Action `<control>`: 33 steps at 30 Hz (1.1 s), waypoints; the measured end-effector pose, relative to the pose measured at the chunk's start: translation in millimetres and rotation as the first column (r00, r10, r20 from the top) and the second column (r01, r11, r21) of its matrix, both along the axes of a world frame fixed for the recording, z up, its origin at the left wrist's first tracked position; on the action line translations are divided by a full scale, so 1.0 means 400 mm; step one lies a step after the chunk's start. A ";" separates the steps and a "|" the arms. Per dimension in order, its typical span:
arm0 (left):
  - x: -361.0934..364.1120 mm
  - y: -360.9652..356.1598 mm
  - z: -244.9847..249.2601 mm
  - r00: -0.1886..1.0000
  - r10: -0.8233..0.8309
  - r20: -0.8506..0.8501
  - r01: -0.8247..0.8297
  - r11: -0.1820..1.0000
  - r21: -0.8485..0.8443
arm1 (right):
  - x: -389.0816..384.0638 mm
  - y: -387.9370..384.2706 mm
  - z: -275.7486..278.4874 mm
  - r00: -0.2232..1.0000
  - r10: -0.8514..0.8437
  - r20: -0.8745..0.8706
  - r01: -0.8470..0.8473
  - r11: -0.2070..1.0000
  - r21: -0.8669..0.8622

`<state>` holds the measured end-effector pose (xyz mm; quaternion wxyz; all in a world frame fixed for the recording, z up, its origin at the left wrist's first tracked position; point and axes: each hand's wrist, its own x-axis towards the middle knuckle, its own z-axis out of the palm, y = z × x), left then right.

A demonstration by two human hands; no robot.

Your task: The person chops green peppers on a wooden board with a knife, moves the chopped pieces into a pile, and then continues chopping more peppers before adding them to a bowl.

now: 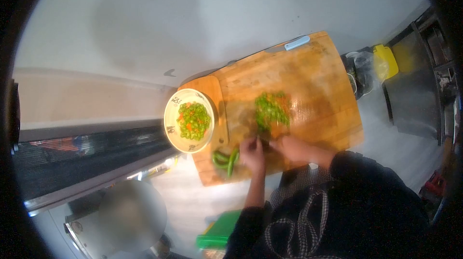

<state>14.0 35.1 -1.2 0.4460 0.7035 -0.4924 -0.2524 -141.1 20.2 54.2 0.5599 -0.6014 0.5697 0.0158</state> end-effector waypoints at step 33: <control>0.028 0.033 -0.026 0.998 0.068 0.001 -0.068 0.997 0.028 | 0.014 -0.001 0.011 0.988 0.151 -0.015 -0.150 0.960 -0.236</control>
